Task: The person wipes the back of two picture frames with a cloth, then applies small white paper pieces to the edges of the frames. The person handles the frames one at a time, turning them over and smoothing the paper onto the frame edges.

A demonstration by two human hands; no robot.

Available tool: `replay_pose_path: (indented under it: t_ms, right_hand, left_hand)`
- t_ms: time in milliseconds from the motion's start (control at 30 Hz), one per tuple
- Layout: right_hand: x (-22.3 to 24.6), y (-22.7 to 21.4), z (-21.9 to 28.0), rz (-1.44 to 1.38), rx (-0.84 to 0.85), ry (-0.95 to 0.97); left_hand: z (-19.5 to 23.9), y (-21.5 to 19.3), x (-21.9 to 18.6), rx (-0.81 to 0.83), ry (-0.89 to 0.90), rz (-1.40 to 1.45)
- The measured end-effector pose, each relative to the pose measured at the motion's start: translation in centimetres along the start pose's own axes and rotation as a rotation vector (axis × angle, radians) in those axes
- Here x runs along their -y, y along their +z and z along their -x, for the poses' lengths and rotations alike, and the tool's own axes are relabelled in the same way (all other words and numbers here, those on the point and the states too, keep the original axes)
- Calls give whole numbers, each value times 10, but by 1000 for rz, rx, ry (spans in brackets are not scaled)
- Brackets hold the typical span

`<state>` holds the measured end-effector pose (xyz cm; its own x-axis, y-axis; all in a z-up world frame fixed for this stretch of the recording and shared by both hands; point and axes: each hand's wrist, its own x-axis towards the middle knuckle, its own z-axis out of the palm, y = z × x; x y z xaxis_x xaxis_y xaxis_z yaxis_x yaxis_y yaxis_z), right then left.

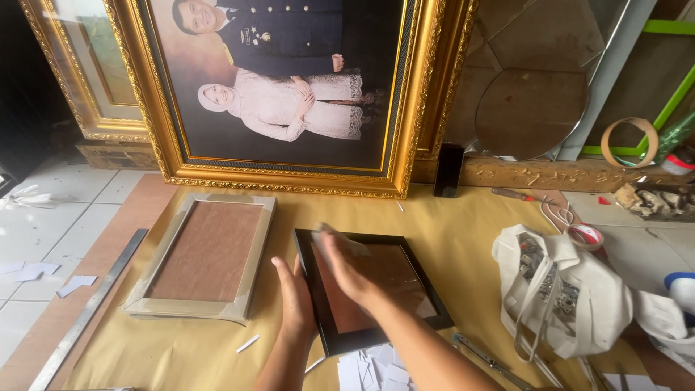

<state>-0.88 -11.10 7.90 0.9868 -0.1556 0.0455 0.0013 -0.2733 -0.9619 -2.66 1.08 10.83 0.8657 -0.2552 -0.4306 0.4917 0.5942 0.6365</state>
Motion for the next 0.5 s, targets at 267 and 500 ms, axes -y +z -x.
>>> replay_pose_path:
  t_ms: [267, 500]
  right_hand:
    - [6, 51, 41, 280, 360, -239]
    - [-58, -6, 120, 590, 425, 57]
  left_hand:
    - [-111, -91, 58, 218, 268, 341]
    - [-17, -29, -6, 108, 166, 174]
